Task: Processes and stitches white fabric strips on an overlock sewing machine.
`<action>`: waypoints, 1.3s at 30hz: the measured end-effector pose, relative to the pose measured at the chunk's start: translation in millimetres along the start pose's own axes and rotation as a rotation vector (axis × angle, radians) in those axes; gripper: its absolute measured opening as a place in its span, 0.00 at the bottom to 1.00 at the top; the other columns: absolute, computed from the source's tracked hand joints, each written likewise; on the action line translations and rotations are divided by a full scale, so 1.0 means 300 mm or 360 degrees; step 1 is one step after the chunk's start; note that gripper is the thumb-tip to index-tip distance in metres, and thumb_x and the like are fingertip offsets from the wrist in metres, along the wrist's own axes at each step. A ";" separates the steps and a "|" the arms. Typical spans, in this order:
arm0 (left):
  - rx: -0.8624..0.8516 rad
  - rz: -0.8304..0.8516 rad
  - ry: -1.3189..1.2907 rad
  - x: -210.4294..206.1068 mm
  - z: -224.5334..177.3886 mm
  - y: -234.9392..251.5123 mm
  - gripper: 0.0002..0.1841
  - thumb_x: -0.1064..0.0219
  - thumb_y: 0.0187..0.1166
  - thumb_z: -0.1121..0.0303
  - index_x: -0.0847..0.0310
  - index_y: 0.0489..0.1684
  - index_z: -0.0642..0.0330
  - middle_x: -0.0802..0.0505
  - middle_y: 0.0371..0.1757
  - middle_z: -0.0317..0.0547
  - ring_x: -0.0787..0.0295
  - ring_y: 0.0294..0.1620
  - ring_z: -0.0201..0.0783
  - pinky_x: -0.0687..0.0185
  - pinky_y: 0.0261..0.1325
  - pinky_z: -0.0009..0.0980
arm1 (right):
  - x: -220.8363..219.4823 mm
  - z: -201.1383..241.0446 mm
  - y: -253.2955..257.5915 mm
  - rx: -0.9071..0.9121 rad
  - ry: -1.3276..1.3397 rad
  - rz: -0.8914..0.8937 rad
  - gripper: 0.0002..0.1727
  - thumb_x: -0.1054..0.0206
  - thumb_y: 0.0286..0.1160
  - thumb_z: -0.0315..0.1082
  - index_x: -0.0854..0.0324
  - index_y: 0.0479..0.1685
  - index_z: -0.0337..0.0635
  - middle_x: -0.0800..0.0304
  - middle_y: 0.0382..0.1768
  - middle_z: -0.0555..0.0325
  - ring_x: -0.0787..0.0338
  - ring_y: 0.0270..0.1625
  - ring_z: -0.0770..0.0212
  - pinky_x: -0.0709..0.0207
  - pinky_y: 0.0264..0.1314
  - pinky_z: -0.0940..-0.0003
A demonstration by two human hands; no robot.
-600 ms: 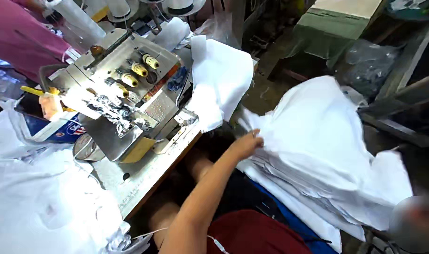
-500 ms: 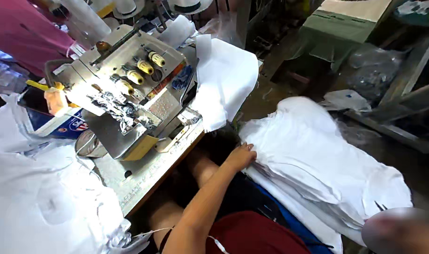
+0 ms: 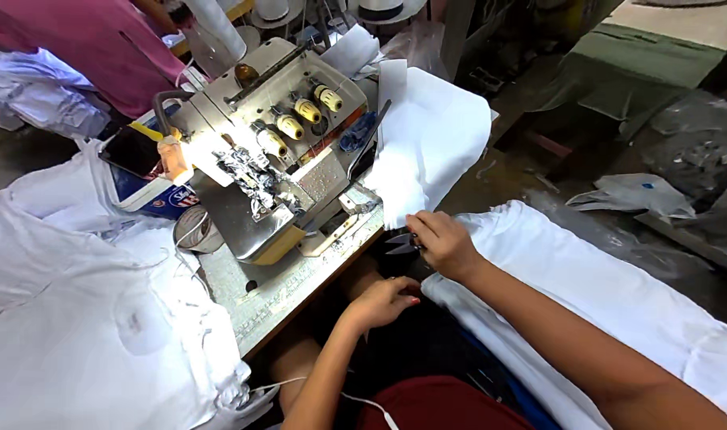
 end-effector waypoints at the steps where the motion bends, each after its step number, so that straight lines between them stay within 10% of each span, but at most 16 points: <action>1: 0.0010 -0.0050 -0.0081 0.013 0.016 -0.026 0.19 0.41 0.89 0.71 0.24 0.73 0.73 0.13 0.68 0.66 0.13 0.69 0.49 0.23 0.76 0.41 | -0.035 -0.006 0.009 0.0047 -0.0035 -0.0016 0.15 0.32 0.64 0.19 0.11 0.51 0.27 0.08 0.42 0.37 0.07 0.37 0.43 0.13 0.38 0.55; 11: -0.0040 -0.0943 -0.0601 0.227 -0.066 -0.068 0.15 0.45 0.89 0.71 0.20 0.62 0.74 0.08 0.45 0.46 0.11 0.38 0.27 0.14 0.43 0.25 | -0.014 -0.064 0.062 -0.0249 0.0406 -0.0163 0.08 0.36 0.71 0.23 0.14 0.41 0.26 0.12 0.41 0.39 0.10 0.42 0.55 0.17 0.50 0.73; 18: 0.0063 -0.1123 -0.1090 0.304 -0.124 0.102 0.08 0.37 0.86 0.72 0.19 0.51 0.71 0.12 0.37 0.43 0.12 0.33 0.28 0.12 0.43 0.26 | 0.004 -0.070 0.067 -0.0361 0.0486 -0.0246 0.08 0.35 0.72 0.25 0.15 0.42 0.26 0.13 0.42 0.39 0.11 0.45 0.57 0.19 0.52 0.75; 24: 0.0026 -0.1094 -0.1696 0.269 -0.112 0.135 0.04 0.42 0.88 0.77 0.22 0.45 0.68 0.10 0.31 0.41 0.10 0.31 0.29 0.11 0.43 0.26 | -0.043 -0.141 0.028 -0.1485 0.1522 -0.0257 0.07 0.44 0.82 0.24 0.20 0.43 0.39 0.19 0.28 0.72 0.23 0.25 0.83 0.26 0.32 0.86; 27: -0.0031 -0.1104 -0.1717 0.264 -0.102 0.147 0.05 0.43 0.89 0.76 0.22 0.47 0.68 0.10 0.31 0.42 0.09 0.31 0.31 0.10 0.43 0.27 | -0.093 -0.144 -0.004 -0.1967 0.2189 -0.0547 0.16 0.52 0.89 0.26 0.18 0.38 0.43 0.16 0.21 0.66 0.23 0.18 0.77 0.27 0.22 0.83; 30: -0.0059 -0.1119 -0.1685 0.266 -0.103 0.153 0.05 0.43 0.89 0.76 0.22 0.48 0.68 0.10 0.32 0.42 0.09 0.31 0.30 0.10 0.43 0.27 | -0.112 -0.118 -0.022 -0.1857 0.2327 -0.0572 0.12 0.45 0.87 0.36 0.16 0.42 0.48 0.11 0.27 0.66 0.19 0.22 0.76 0.24 0.27 0.82; 35: -0.0019 -0.1177 -0.1511 0.274 -0.084 0.102 0.05 0.44 0.90 0.75 0.24 0.47 0.67 0.10 0.31 0.39 0.10 0.31 0.28 0.11 0.43 0.25 | -0.023 -0.207 0.031 -0.1548 0.1389 -0.0259 0.05 0.35 0.80 0.28 0.17 0.47 0.40 0.15 0.28 0.73 0.21 0.25 0.81 0.22 0.31 0.81; 39: 0.0010 -0.1366 -0.1125 0.290 -0.052 0.021 0.09 0.42 0.89 0.75 0.31 0.59 0.70 0.14 0.26 0.39 0.16 0.22 0.24 0.17 0.31 0.20 | 0.211 -0.432 0.324 -0.0996 0.0327 -0.0177 0.21 0.41 0.88 0.39 0.17 0.59 0.26 0.11 0.45 0.45 0.15 0.42 0.68 0.21 0.51 0.69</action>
Point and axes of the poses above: each hand's wrist, its own y-axis towards the middle knuckle, its own x-axis out of the back of the hand, z = x × y, the point moved 7 cm from there along y, towards the middle knuckle
